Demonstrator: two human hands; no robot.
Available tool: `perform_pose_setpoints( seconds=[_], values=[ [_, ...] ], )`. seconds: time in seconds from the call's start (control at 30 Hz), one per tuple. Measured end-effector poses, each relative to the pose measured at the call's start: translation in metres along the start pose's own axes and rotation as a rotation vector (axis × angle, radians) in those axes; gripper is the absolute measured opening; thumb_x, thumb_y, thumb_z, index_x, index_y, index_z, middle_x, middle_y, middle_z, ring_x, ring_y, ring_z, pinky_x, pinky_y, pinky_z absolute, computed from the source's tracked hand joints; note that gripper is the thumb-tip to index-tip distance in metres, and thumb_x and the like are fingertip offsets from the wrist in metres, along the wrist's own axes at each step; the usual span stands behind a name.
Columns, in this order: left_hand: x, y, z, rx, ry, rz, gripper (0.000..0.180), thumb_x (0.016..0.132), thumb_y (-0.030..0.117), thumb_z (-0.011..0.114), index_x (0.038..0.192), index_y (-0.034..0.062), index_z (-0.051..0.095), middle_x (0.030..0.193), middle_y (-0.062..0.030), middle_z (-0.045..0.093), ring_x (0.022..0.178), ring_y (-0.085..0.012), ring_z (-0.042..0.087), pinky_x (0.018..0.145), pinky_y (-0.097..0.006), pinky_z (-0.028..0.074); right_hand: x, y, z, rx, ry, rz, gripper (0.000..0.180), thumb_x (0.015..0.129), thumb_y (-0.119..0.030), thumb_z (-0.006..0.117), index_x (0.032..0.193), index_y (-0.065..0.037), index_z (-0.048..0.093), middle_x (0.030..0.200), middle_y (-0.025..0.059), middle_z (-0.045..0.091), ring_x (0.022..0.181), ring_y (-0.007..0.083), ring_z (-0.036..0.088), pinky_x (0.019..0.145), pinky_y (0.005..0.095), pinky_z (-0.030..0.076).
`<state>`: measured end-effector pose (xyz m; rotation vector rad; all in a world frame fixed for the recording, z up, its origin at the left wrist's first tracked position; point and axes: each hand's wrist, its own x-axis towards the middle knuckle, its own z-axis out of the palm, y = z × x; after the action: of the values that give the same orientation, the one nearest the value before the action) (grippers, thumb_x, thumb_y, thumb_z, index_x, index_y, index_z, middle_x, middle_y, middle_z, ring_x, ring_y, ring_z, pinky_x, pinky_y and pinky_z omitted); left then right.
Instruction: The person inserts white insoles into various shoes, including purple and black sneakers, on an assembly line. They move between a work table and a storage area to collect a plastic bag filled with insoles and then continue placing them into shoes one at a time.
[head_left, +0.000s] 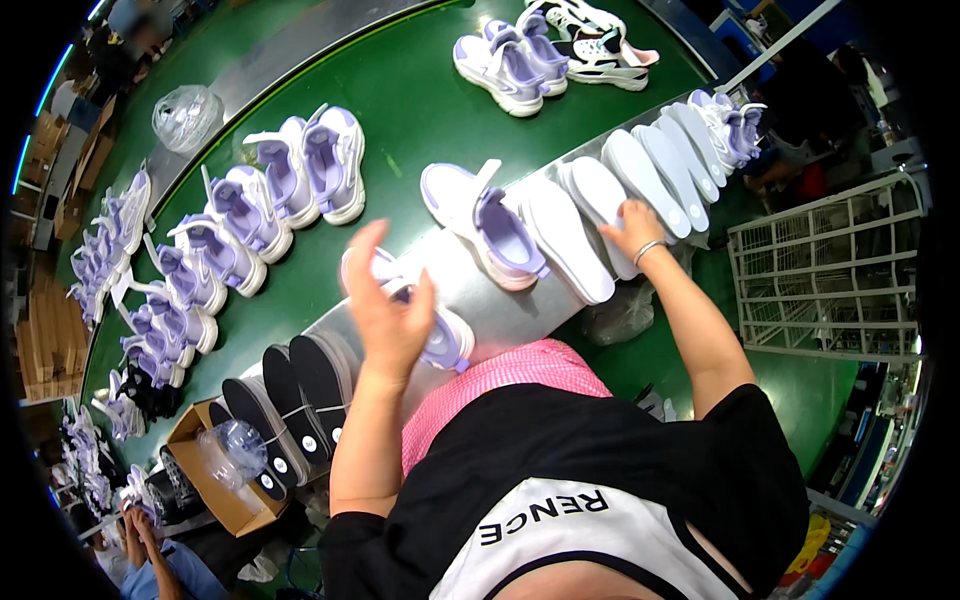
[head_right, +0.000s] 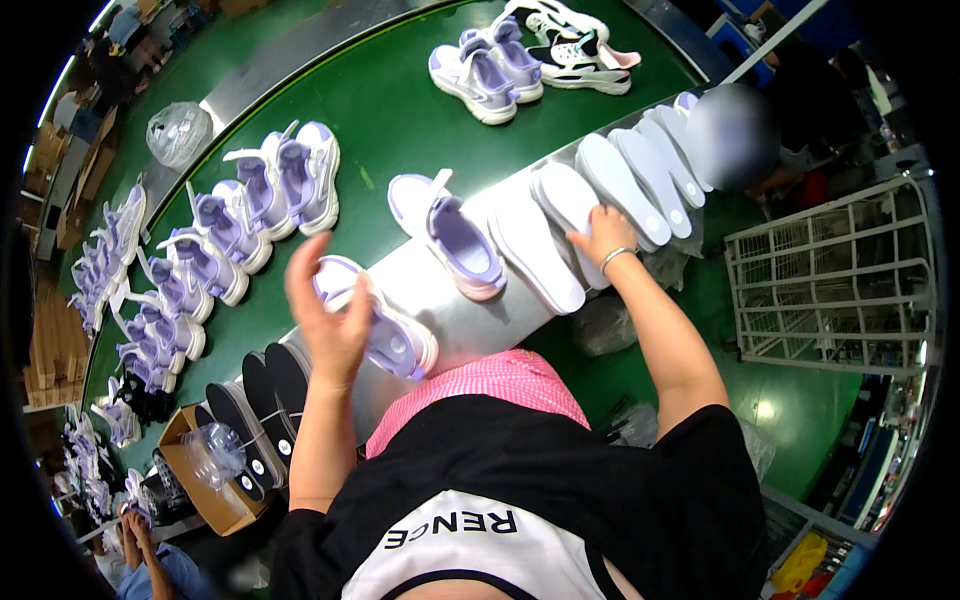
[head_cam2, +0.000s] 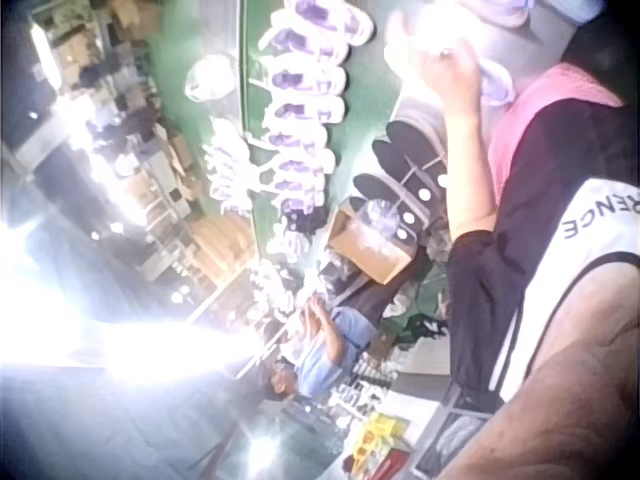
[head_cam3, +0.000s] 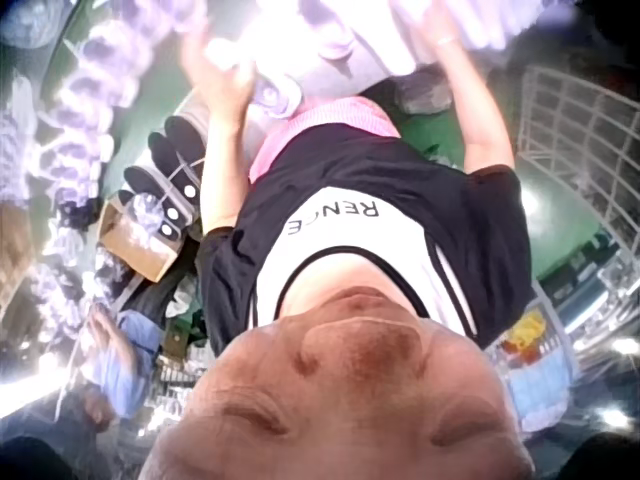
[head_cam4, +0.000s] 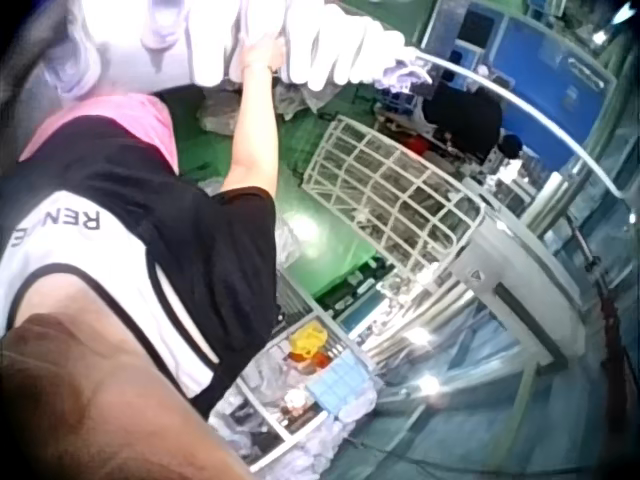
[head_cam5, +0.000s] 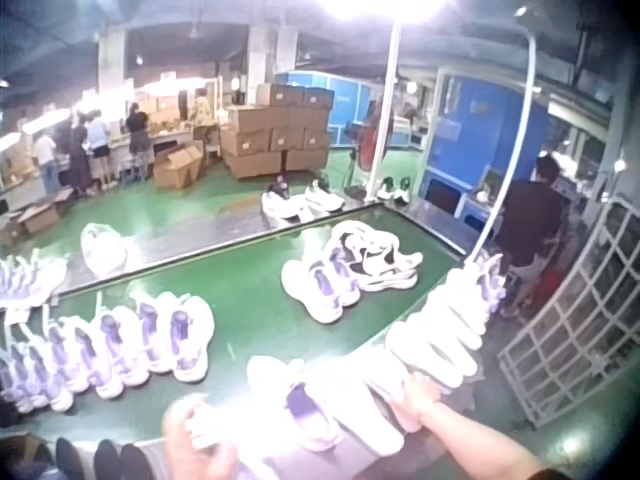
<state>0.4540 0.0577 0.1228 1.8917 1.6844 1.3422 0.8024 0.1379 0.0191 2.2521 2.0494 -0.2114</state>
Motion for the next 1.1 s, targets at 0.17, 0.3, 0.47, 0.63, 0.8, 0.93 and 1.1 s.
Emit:
perform_pose_setpoints(
  seconds=[0.17, 0.3, 0.47, 0.63, 0.8, 0.93, 1.1],
  values=[
    [0.023, -0.036, 0.101, -0.017, -0.285, -0.158, 0.06, 0.072, 0.022, 0.062, 0.119, -0.004, 0.034, 0.111, -0.0261, 0.045, 0.105, -0.0374, 0.042, 0.089, -0.041, 0.034, 0.004, -0.009, -0.012, 0.038, -0.053, 0.053, 0.043, 0.066, -0.039, 0.067, 0.092, -0.009, 0.051, 0.09, 0.0126, 0.059, 0.082, 0.0302, 0.058, 0.071, 0.0385, 0.044],
    [0.032, -0.033, 0.115, 0.022, -0.32, -0.353, 0.038, 0.075, 0.017, 0.056, 0.102, -0.0038, 0.04, 0.088, -0.0254, 0.055, 0.083, -0.0381, 0.054, 0.072, -0.042, 0.043, -0.01, 0.001, -0.045, 0.457, 0.06, -0.033, 0.031, 0.07, -0.034, 0.065, 0.078, -0.006, 0.054, 0.078, 0.01, 0.06, 0.073, 0.024, 0.058, 0.064, 0.0336, 0.043],
    [0.007, -0.033, 0.108, -0.021, -0.201, -0.35, 0.03, 0.077, 0.015, 0.052, 0.099, -0.0026, 0.04, 0.077, -0.0259, 0.056, 0.072, -0.0418, 0.055, 0.063, -0.045, 0.043, -0.051, -0.06, -0.115, 1.189, -0.844, 0.071, 0.023, 0.077, -0.025, 0.058, 0.067, -0.004, 0.057, 0.054, 0.0025, 0.05, 0.044, 0.0102, 0.049, 0.043, 0.0221, 0.04],
    [-0.005, -0.027, 0.104, 0.025, -0.26, -0.354, 0.028, 0.077, 0.013, 0.052, 0.097, -0.0028, 0.041, 0.077, -0.0253, 0.056, 0.071, -0.0412, 0.055, 0.062, -0.046, 0.043, -0.052, -0.113, -0.072, 0.364, -0.631, -0.441, 0.024, 0.068, -0.023, 0.058, 0.07, 0.001, 0.062, 0.06, 0.0122, 0.056, 0.057, 0.0236, 0.056, 0.057, 0.0347, 0.046],
    [-0.01, -0.032, 0.104, 0.025, -0.275, -0.366, 0.025, 0.078, 0.011, 0.051, 0.096, -0.003, 0.041, 0.075, -0.0255, 0.056, 0.07, -0.041, 0.055, 0.061, -0.047, 0.043, -0.059, -0.154, -0.035, -0.072, -0.236, -0.71, 0.029, 0.066, -0.029, 0.06, 0.078, -0.003, 0.062, 0.082, 0.0139, 0.057, 0.078, 0.0295, 0.056, 0.066, 0.0366, 0.046],
    [-0.014, -0.035, 0.108, 0.071, -0.253, -0.487, 0.024, 0.078, 0.009, 0.05, 0.096, -0.0038, 0.041, 0.075, -0.0264, 0.055, 0.068, -0.0421, 0.054, 0.059, -0.048, 0.042, -0.071, -0.14, -0.074, -0.249, -0.305, -0.746, 0.036, 0.067, -0.03, 0.06, 0.093, -0.005, 0.057, 0.089, 0.0146, 0.057, 0.082, 0.0279, 0.057, 0.066, 0.0356, 0.045],
    [-0.014, -0.038, 0.112, 0.051, -0.261, -0.468, 0.026, 0.079, 0.009, 0.049, 0.1, -0.0037, 0.04, 0.076, -0.0269, 0.055, 0.068, -0.0432, 0.054, 0.059, -0.048, 0.042, -0.067, -0.141, -0.077, -0.215, -0.436, -0.749, 0.019, 0.07, -0.021, 0.054, 0.075, -0.004, 0.063, 0.074, 0.0153, 0.061, 0.072, 0.0285, 0.061, 0.063, 0.0373, 0.048]
  ],
)
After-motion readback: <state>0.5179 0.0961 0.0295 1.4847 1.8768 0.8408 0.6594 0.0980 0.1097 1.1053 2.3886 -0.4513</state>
